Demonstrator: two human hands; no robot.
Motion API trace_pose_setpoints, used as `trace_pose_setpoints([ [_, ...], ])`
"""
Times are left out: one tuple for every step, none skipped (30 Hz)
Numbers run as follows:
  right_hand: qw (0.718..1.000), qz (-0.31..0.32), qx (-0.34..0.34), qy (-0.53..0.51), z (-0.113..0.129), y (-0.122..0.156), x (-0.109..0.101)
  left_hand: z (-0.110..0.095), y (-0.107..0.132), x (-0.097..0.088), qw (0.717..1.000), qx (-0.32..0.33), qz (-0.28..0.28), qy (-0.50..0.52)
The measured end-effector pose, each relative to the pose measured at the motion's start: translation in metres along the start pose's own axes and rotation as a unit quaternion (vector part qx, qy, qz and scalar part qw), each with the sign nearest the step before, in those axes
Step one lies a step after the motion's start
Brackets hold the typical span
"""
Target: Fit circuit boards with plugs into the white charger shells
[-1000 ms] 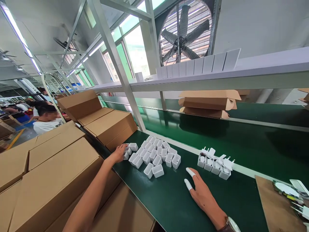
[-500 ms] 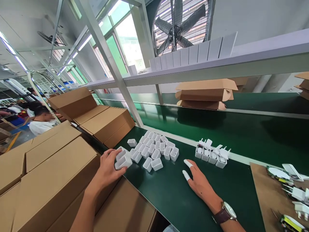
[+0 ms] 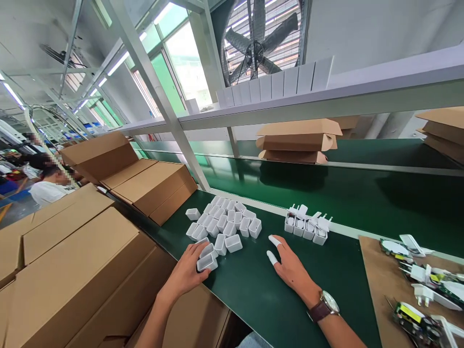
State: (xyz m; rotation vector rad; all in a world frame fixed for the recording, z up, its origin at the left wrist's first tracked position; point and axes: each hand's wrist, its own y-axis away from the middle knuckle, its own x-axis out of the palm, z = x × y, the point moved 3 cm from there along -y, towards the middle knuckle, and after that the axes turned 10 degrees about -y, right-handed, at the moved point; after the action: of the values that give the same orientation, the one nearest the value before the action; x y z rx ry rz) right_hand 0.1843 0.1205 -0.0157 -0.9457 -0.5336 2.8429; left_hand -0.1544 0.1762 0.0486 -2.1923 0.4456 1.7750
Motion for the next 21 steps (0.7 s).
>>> trace_pose_setpoints([
  [1.000,-0.001,-0.002,0.002,0.000,0.000,0.001,0.000,-0.001,0.000,1.000,-0.001,-0.002,-0.008],
  [1.000,-0.003,-0.003,0.004,-0.001,0.000,0.001,0.000,-0.001,0.000,1.000,-0.006,-0.009,-0.021],
  [1.000,-0.004,-0.006,0.005,-0.001,0.000,0.002,0.000,-0.003,0.001,0.999,-0.013,-0.020,-0.035],
  [1.000,-0.006,-0.009,0.007,-0.001,0.000,0.002,0.000,-0.005,0.002,0.998,-0.020,-0.033,-0.050],
  [1.000,-0.007,-0.012,0.007,-0.001,0.000,0.002,0.001,-0.007,0.004,0.997,-0.027,-0.047,-0.062],
  [1.000,-0.007,-0.015,0.007,-0.001,0.000,0.003,0.000,-0.009,0.006,0.995,-0.033,-0.064,-0.070],
  [1.000,-0.006,-0.017,0.006,-0.001,0.000,0.003,0.000,-0.011,0.010,0.993,-0.038,-0.082,-0.075],
  [1.000,-0.005,-0.018,0.006,-0.001,0.000,0.003,-0.002,-0.013,0.014,0.991,-0.044,-0.103,-0.077],
  [1.000,-0.005,-0.017,0.005,-0.001,-0.001,0.004,-0.003,-0.015,0.018,0.988,-0.047,-0.124,-0.075],
  [1.000,-0.004,-0.016,0.005,-0.002,-0.001,0.004,-0.004,-0.016,0.023,0.986,-0.049,-0.146,-0.068],
  [1.000,-0.004,-0.014,0.005,-0.002,-0.001,0.004,-0.005,-0.017,0.027,0.983,-0.047,-0.166,-0.055],
  [1.000,-0.004,-0.013,0.006,-0.003,-0.001,0.004,-0.006,-0.018,0.031,0.981,-0.044,-0.184,-0.036],
  [1.000,-0.005,-0.014,0.006,-0.003,-0.001,0.004,-0.006,-0.019,0.033,0.980,-0.041,-0.196,-0.011],
  [1.000,-0.005,-0.016,0.005,-0.003,-0.001,0.004,-0.006,-0.021,0.035,0.979,-0.039,-0.200,0.018],
  [1.000,-0.005,-0.020,0.003,-0.003,-0.001,0.003,-0.004,-0.022,0.035,0.979,-0.040,-0.194,0.050],
  [1.000,-0.005,-0.024,0.002,-0.002,-0.001,0.003,-0.002,-0.024,0.034,0.979,-0.044,-0.180,0.084],
  [1.000,-0.005,-0.026,0.002,-0.002,-0.001,0.003,0.001,-0.027,0.031,0.979,-0.049,-0.159,0.119],
  [1.000,-0.005,-0.027,0.002,-0.002,-0.002,0.004,0.005,-0.029,0.027,0.978,-0.055,-0.135,0.151],
  [1.000,-0.006,-0.028,0.002,-0.002,-0.002,0.004,0.008,-0.031,0.022,0.976,-0.060,-0.111,0.176],
  [1.000,-0.006,-0.029,0.002,-0.002,-0.002,0.004,0.012,-0.033,0.017,0.976,-0.061,-0.089,0.189],
  [1.000,-0.006,-0.030,0.003,-0.001,-0.002,0.004,0.014,-0.035,0.011,0.978,-0.055,-0.069,0.187],
])
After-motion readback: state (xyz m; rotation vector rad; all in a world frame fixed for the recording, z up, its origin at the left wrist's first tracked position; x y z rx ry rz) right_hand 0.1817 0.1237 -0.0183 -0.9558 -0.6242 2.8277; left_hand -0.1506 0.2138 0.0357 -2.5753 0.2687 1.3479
